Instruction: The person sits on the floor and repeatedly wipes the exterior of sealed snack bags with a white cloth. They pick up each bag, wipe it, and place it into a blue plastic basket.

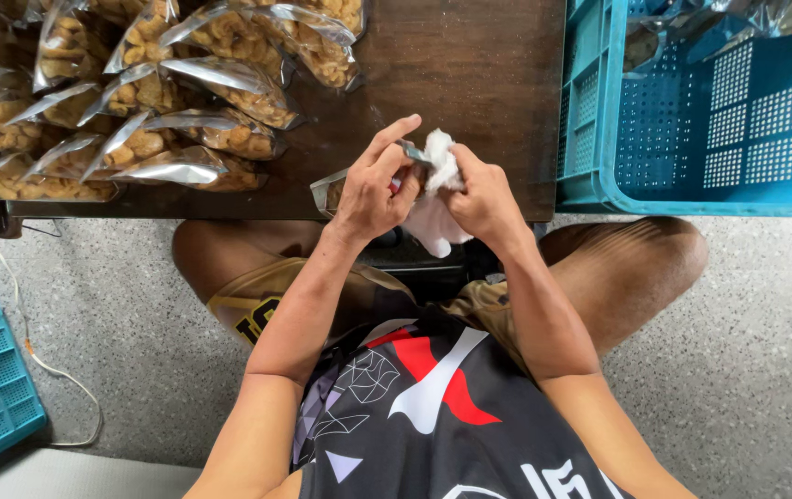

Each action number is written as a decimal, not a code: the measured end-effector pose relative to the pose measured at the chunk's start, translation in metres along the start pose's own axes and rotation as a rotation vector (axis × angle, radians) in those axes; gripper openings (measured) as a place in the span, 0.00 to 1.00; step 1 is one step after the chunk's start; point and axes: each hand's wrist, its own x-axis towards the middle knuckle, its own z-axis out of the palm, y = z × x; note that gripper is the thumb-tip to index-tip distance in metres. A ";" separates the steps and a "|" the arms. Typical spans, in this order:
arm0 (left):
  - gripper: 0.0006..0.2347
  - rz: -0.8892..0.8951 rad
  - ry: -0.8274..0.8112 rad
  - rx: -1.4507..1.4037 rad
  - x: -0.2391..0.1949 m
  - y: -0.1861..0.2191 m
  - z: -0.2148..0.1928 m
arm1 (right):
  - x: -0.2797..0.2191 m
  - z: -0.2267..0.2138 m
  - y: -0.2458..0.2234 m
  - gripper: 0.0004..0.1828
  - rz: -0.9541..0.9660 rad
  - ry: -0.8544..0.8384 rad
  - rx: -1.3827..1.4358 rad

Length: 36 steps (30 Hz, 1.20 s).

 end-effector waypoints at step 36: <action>0.22 -0.234 0.665 -0.306 -0.030 -0.133 0.028 | 0.050 0.094 0.039 0.13 -0.202 0.108 0.967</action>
